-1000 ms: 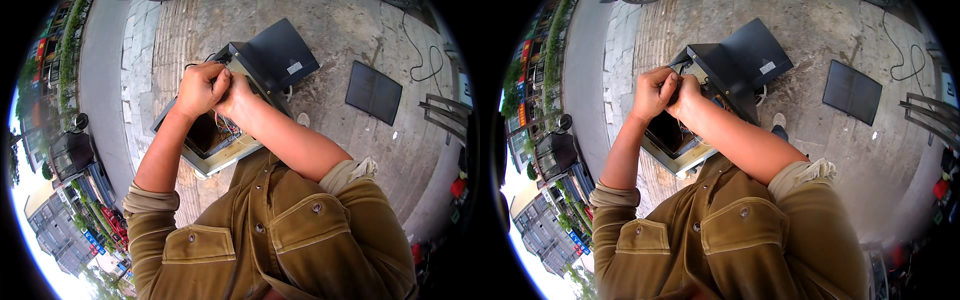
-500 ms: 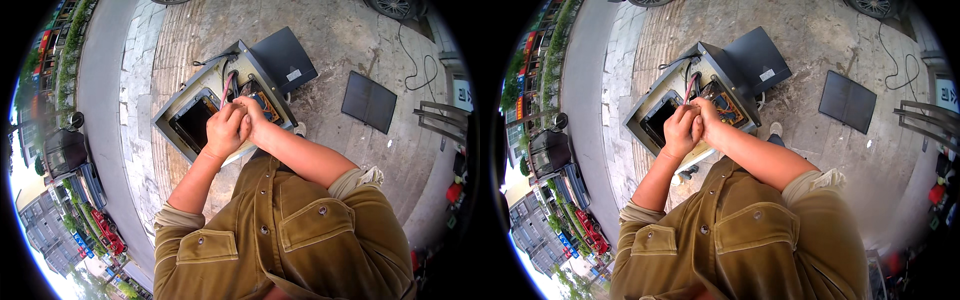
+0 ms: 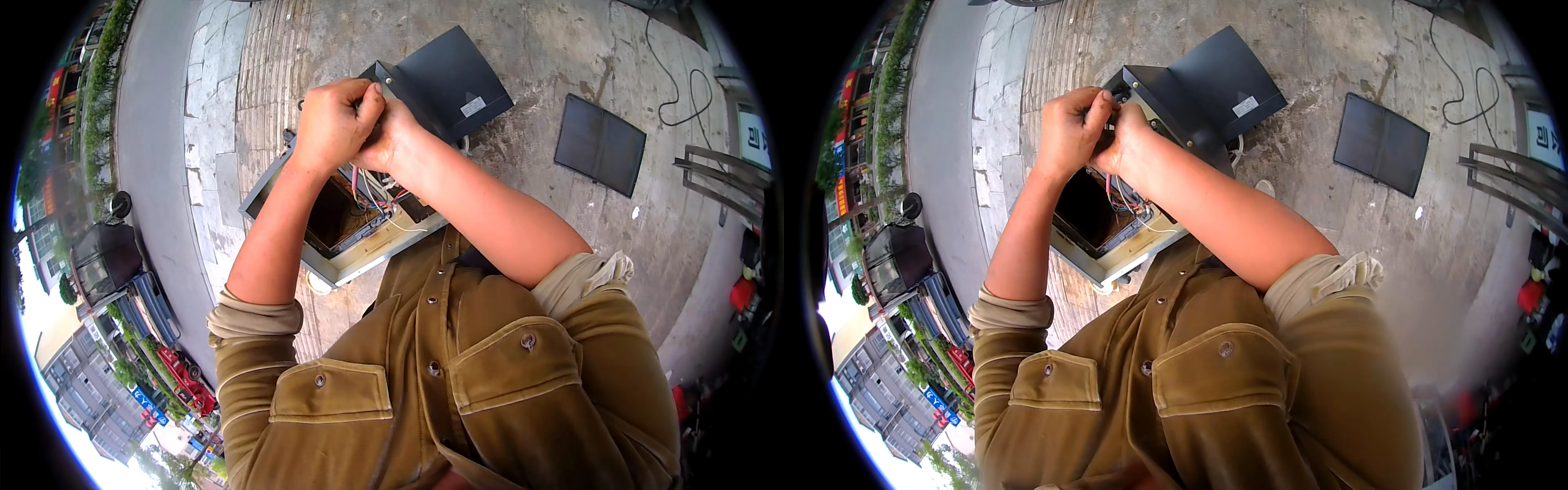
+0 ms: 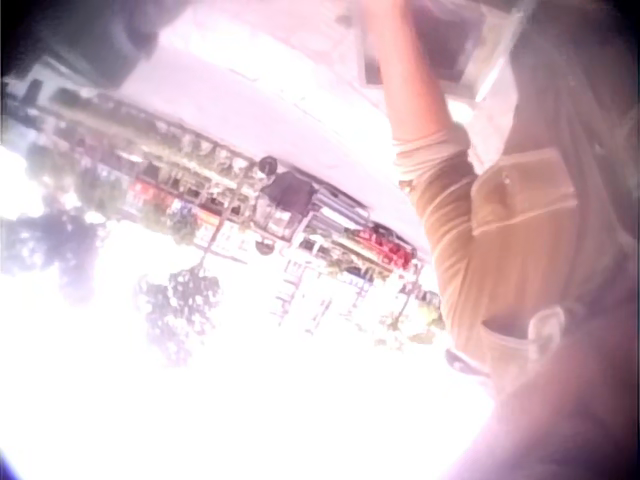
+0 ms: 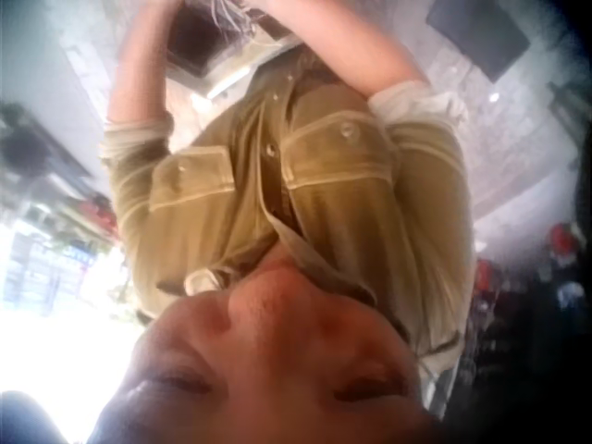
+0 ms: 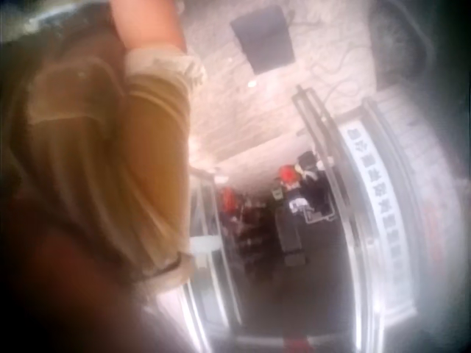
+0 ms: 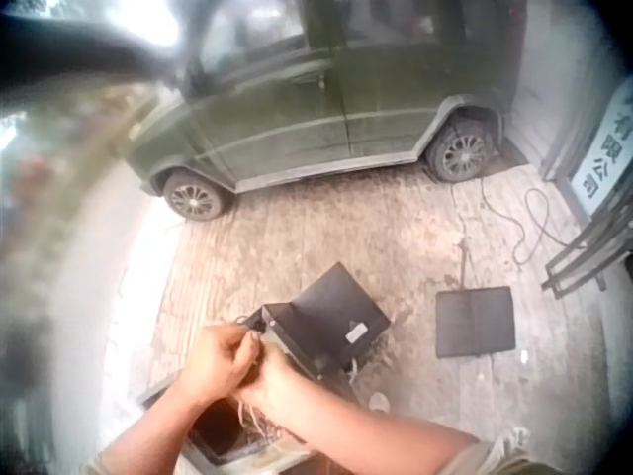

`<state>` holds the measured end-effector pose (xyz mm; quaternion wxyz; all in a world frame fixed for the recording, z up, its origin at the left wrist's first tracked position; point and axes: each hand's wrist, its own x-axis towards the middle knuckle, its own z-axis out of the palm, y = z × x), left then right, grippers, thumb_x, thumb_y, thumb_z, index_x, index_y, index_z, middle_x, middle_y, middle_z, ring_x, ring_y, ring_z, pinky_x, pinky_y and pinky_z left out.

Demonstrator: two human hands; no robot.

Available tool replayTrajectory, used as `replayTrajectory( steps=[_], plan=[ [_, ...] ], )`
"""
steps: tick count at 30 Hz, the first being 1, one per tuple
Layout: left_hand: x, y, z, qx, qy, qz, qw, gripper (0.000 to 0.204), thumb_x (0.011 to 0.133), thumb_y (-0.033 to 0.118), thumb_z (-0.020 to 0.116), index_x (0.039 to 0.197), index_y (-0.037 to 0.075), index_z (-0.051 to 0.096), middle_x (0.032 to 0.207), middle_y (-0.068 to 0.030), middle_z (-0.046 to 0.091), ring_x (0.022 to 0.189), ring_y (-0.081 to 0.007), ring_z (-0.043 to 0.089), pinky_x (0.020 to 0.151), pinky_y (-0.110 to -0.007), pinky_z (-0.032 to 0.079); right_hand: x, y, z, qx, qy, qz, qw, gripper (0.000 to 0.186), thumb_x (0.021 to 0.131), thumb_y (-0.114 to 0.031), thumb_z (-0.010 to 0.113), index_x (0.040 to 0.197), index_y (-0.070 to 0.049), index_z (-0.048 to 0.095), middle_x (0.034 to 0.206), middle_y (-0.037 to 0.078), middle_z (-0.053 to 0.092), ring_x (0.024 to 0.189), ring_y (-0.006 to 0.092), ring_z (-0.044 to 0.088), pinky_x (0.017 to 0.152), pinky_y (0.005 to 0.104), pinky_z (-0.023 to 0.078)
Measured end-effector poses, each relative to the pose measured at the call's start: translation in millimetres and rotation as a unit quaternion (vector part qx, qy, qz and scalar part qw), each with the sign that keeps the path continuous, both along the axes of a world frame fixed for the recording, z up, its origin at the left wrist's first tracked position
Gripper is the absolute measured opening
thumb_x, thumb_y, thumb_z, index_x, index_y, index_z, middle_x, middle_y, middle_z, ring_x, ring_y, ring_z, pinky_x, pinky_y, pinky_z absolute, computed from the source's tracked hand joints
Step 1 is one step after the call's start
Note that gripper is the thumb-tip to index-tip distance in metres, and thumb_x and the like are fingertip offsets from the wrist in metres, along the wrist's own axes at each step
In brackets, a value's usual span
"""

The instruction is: The person repairs an electrical box by stripping wires with pliers and securing connections with a cordless drill. They handle multiple colored wires, organize them inside the box, and use a cloth to wipe their hands at the end.

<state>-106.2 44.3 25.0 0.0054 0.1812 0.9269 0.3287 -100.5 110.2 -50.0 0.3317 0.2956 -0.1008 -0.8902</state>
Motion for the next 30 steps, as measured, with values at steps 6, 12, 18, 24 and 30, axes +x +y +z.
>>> replayTrajectory(
  steps=[6, 12, 18, 24, 30],
  plan=[
    [97.4, -7.0, -22.8, 0.041, 0.091, -0.047, 0.994, 0.009, 0.079, 0.006, 0.067, 0.081, 0.001, 0.06, 0.078, -0.0132, 0.058, 0.067, -0.0284, 0.059, 0.063, -0.033, 0.049, 75.6, 23.7, -17.5, 0.109, 0.139, 0.1, 0.979, 0.021, 0.09, -0.02, 0.041, 0.076, -0.01, 0.054, 0.08, 0.005, 0.06, 0.073, 0.014, 0.06, 0.065, 0.0325, 0.052],
    [142.4, -11.8, -54.2, 0.027, 0.118, -0.025, 0.992, 0.027, 0.077, 0.011, 0.072, 0.095, 0.001, 0.055, 0.093, -0.0165, 0.059, 0.083, -0.033, 0.06, 0.07, -0.037, 0.052, 100.9, 20.2, -18.1, 0.273, 0.107, 0.148, 0.945, 0.021, 0.087, -0.02, 0.047, 0.067, -0.014, 0.047, 0.067, -0.002, 0.049, 0.061, 0.0113, 0.048, 0.059, 0.0285, 0.042],
    [144.9, -3.2, -59.0, 0.024, 0.114, -0.018, 0.993, 0.023, 0.076, 0.007, 0.07, 0.093, 0.001, 0.056, 0.09, -0.0165, 0.058, 0.08, -0.0337, 0.06, 0.067, -0.037, 0.051, 101.7, 23.9, -36.1, 0.301, 0.12, 0.17, 0.931, 0.022, 0.084, -0.017, 0.048, 0.063, -0.013, 0.047, 0.065, -0.002, 0.048, 0.056, 0.0089, 0.043, 0.053, 0.0274, 0.038],
    [123.6, -5.8, -51.1, 0.055, 0.151, -0.015, 0.987, 0.009, 0.075, -0.001, 0.063, 0.083, 0.0, 0.058, 0.08, -0.0144, 0.059, 0.07, -0.0298, 0.059, 0.061, -0.035, 0.05, 89.6, 22.8, -18.6, 0.23, 0.099, 0.165, 0.954, 0.023, 0.085, -0.018, 0.048, 0.063, -0.013, 0.046, 0.065, -0.001, 0.048, 0.057, 0.0095, 0.045, 0.054, 0.0261, 0.039],
    [72.9, -20.6, -23.0, 0.069, 0.087, -0.013, 0.994, 0.005, 0.076, 0.002, 0.063, 0.077, 0.001, 0.058, 0.075, -0.0125, 0.057, 0.065, -0.028, 0.058, 0.058, -0.033, 0.048, 52.7, 4.2, -5.7, 0.152, 0.059, 0.107, 0.981, 0.015, 0.086, -0.013, 0.037, 0.081, -0.007, 0.05, 0.083, 0.006, 0.053, 0.075, 0.0156, 0.056, 0.068, 0.0316, 0.049]
  ],
)
